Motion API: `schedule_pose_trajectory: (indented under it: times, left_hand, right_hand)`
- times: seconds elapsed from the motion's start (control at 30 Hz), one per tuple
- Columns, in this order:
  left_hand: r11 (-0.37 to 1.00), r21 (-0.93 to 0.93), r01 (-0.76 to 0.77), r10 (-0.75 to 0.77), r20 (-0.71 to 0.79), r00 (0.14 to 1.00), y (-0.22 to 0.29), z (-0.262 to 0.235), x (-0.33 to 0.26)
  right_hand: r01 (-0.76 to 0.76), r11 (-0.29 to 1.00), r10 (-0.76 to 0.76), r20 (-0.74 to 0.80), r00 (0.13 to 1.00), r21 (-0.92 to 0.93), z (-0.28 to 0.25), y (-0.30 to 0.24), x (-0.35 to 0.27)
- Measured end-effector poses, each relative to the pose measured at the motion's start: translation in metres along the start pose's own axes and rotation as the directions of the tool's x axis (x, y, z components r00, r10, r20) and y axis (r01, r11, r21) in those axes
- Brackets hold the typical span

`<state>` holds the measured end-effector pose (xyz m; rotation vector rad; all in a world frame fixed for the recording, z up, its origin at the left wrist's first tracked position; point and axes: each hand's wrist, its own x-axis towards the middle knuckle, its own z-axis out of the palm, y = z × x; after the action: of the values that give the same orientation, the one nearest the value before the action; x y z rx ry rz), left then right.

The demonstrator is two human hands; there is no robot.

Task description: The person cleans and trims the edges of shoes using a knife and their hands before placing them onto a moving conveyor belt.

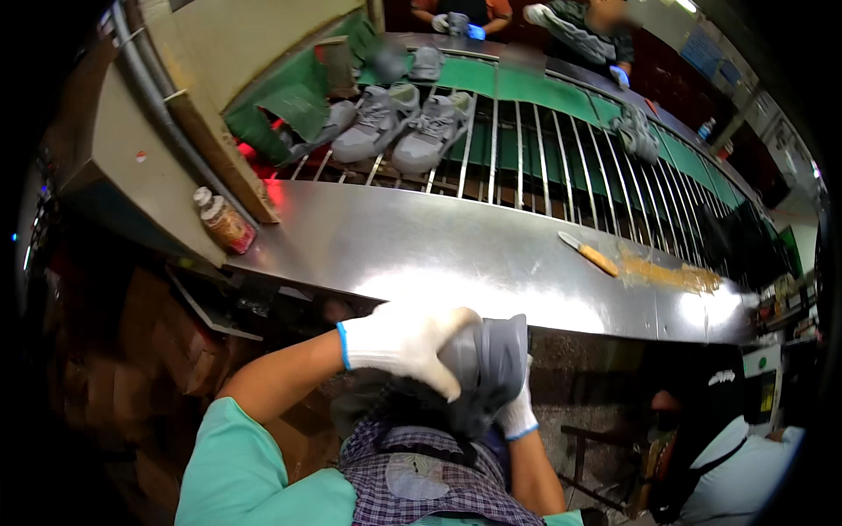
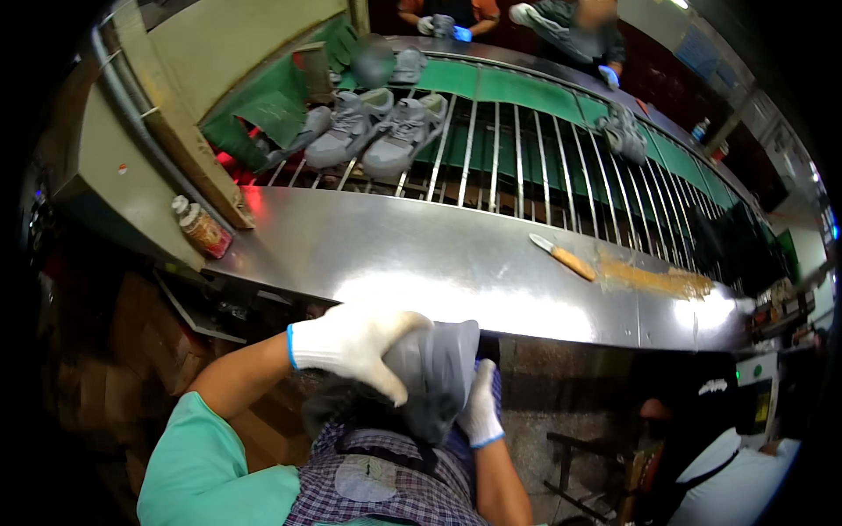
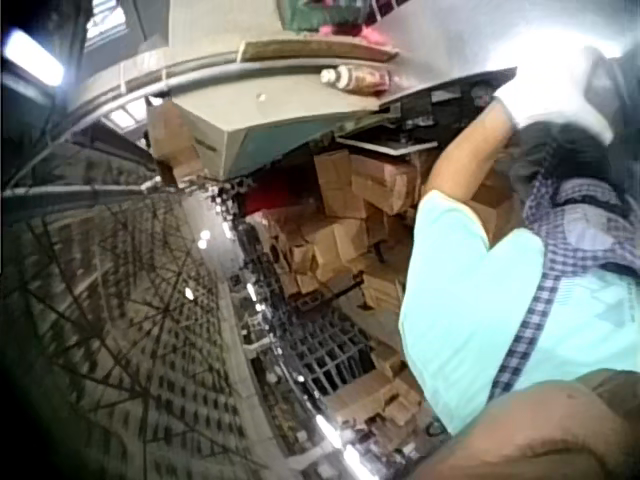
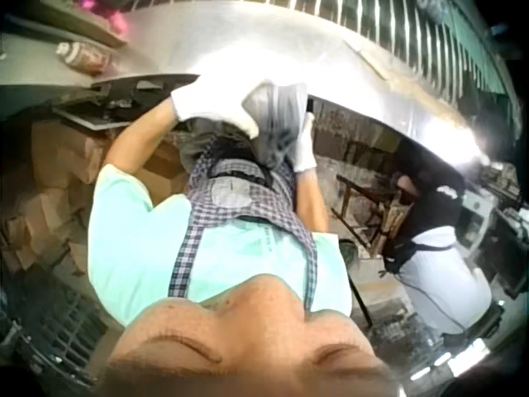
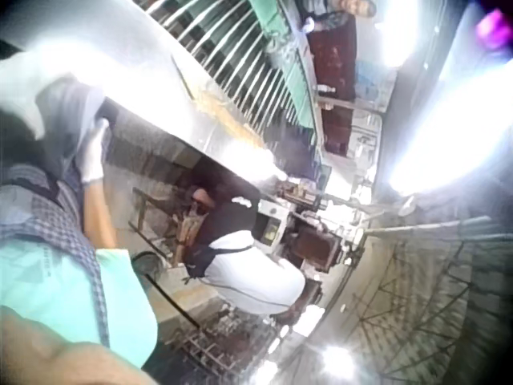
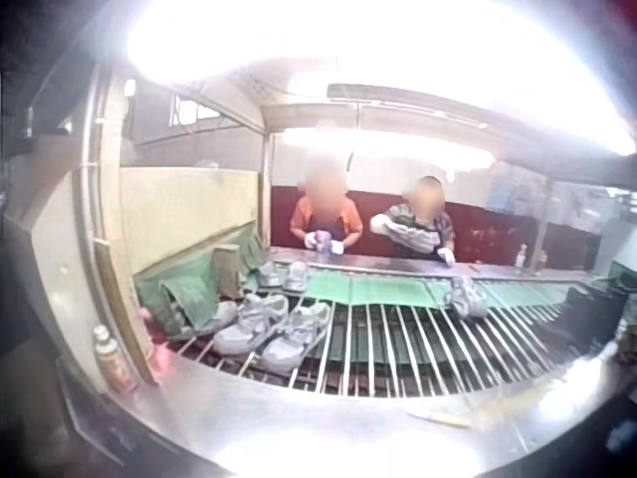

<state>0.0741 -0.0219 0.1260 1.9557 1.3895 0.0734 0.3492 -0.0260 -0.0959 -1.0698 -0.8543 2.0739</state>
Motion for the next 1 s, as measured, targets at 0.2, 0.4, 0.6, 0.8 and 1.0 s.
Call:
schedule_pose_trajectory:
  times: [0.2,0.4,0.6,0.8,1.0]
  left_hand:
    - [0.972,0.216,-0.093,0.087,0.038,0.996,0.043,0.018,0.018]
    - [0.989,0.145,-0.029,0.029,-0.001,1.0,0.009,0.031,0.018]
    - [0.951,-0.31,-0.002,-0.073,-0.233,0.97,-0.059,0.056,-0.026]
    - [0.704,-0.652,-0.281,-0.023,-0.417,0.909,-0.101,0.073,0.003]
    - [0.601,-0.641,-0.478,0.112,-0.524,0.844,-0.047,0.076,0.088]
  right_hand:
    - [0.596,0.509,-0.303,0.52,0.799,-0.621,0.089,-0.194,-0.004]
    - [0.413,-0.214,-0.116,0.443,0.889,-0.885,0.085,-0.205,-0.049]
    - [0.137,0.917,-0.185,-0.093,0.978,-0.375,-0.059,-0.042,-0.036]
    - [0.385,0.804,-0.354,0.156,0.922,-0.454,-0.02,-0.059,-0.083]
    - [0.531,0.615,-0.077,0.625,0.777,-0.584,0.041,-0.156,-0.087]
